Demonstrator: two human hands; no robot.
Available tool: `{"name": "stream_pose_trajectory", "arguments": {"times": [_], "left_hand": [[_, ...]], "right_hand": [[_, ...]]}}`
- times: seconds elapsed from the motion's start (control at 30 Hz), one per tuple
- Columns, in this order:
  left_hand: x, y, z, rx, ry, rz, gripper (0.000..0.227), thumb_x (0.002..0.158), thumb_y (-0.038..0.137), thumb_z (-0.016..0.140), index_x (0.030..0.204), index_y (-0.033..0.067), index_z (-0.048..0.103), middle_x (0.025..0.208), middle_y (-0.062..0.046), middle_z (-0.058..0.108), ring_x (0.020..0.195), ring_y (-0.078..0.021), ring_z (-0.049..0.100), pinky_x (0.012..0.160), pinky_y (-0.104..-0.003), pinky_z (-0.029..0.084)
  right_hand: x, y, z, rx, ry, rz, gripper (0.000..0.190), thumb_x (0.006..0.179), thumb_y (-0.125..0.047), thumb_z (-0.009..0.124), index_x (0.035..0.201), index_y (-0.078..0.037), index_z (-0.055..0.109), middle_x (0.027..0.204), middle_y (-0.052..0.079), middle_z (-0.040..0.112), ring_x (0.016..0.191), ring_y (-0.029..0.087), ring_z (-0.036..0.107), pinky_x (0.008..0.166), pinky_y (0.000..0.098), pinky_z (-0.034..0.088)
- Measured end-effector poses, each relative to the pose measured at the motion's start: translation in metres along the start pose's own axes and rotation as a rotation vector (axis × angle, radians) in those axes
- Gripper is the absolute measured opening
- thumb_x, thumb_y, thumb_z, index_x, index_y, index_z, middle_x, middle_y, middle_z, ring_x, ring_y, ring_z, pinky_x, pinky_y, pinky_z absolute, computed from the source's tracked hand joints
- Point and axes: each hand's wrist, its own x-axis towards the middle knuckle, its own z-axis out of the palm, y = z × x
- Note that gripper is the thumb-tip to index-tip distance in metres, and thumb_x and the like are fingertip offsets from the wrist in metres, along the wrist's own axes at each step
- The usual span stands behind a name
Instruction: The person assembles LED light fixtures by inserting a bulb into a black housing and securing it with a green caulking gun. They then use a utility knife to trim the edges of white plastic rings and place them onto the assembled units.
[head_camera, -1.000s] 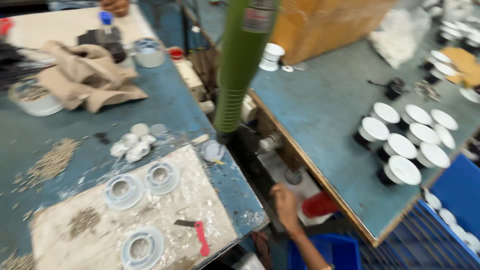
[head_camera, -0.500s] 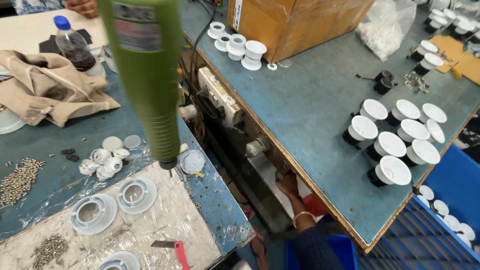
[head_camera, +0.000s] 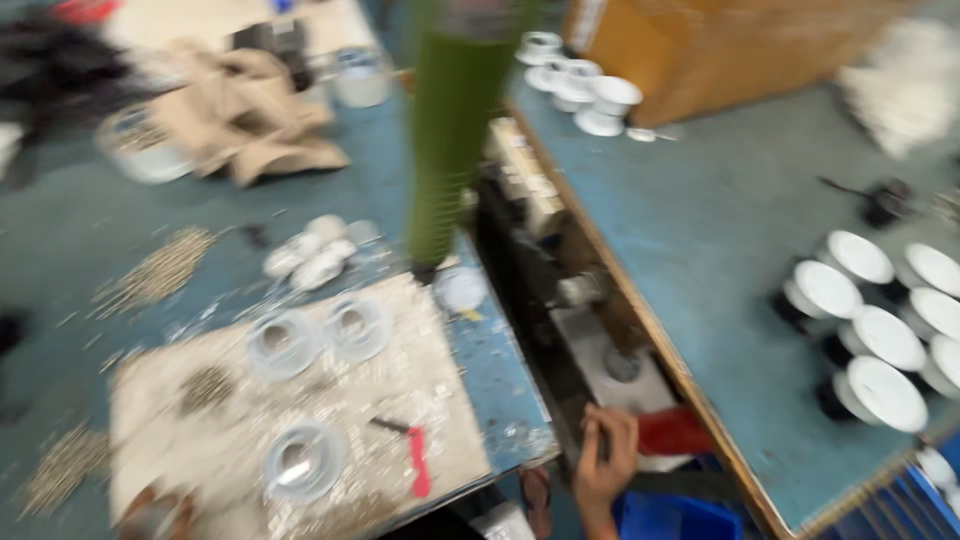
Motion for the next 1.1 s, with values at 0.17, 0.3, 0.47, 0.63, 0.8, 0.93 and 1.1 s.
{"name": "stream_pose_trajectory", "arguments": {"times": [0.17,0.3,0.47,0.63,0.8,0.93,1.1], "left_hand": [[-0.019,0.002,-0.015,-0.036,-0.059,0.038,0.054,0.091,-0.007,0.05,0.143,-0.0183,0.042,0.141,-0.031,0.053,0.134,-0.0473,0.052,0.111,-0.05,0.041],[-0.029,-0.015,-0.019,-0.013,-0.154,0.034,0.055,0.09,-0.007,0.051,0.144,-0.0182,0.041,0.141,-0.032,0.053,0.134,-0.0473,0.052,0.111,-0.05,0.041],[-0.044,-0.038,-0.044,0.012,-0.109,0.023,0.043,0.088,-0.016,0.048,0.131,-0.011,0.053,0.138,-0.025,0.054,0.134,-0.0434,0.054,0.108,-0.049,0.047],[-0.047,-0.06,-0.039,0.038,-0.04,0.113,0.024,0.099,-0.003,0.052,0.118,-0.0145,0.06,0.13,-0.026,0.063,0.121,-0.0403,0.065,0.097,-0.045,0.058],[-0.047,-0.069,-0.017,0.011,0.116,-0.036,0.036,0.101,0.018,0.052,0.117,-0.0115,0.065,0.115,-0.025,0.07,0.102,-0.0332,0.072,0.085,-0.042,0.062],[-0.051,-0.067,-0.005,-0.012,0.06,-0.101,0.041,0.102,0.024,0.055,0.122,-0.0104,0.067,0.109,-0.024,0.07,0.088,-0.0255,0.073,0.074,-0.038,0.063],[-0.073,-0.042,0.043,0.015,0.163,-0.081,0.043,0.102,0.026,0.054,0.124,-0.0094,0.066,0.1,-0.021,0.072,0.086,-0.0274,0.076,0.071,-0.036,0.065]], "right_hand": [[0.026,-0.18,0.019,0.095,-0.355,-0.333,0.019,0.079,-0.001,0.074,0.097,-0.007,0.075,0.094,0.01,0.068,0.086,0.022,0.067,0.075,0.0322,0.055],[0.061,-0.239,0.059,0.019,-0.762,-0.281,0.022,0.079,-0.013,0.079,0.099,-0.005,0.078,0.098,0.008,0.071,0.089,0.027,0.067,0.074,0.0376,0.053],[0.057,-0.25,0.079,-0.152,-0.905,-0.304,0.02,0.078,-0.022,0.078,0.093,-0.01,0.081,0.106,0.004,0.07,0.089,0.025,0.067,0.075,0.0389,0.053],[0.046,-0.247,0.083,-0.247,-0.902,-0.198,0.014,0.076,-0.024,0.079,0.085,-0.013,0.081,0.099,0.0,0.072,0.092,0.024,0.069,0.078,0.0389,0.054],[0.047,-0.255,0.09,-0.377,-1.0,-0.137,0.015,0.075,-0.021,0.079,0.086,-0.012,0.078,0.096,0.002,0.071,0.093,0.027,0.068,0.079,0.04,0.053],[0.052,-0.241,0.091,-0.313,-1.087,-0.076,0.019,0.072,-0.017,0.081,0.089,-0.009,0.077,0.095,0.003,0.072,0.088,0.023,0.071,0.078,0.0347,0.054],[0.062,-0.209,0.077,0.065,-1.125,0.201,0.015,0.084,-0.011,0.077,0.095,0.0,0.075,0.087,0.006,0.075,0.082,0.016,0.071,0.079,0.0304,0.056]]}}
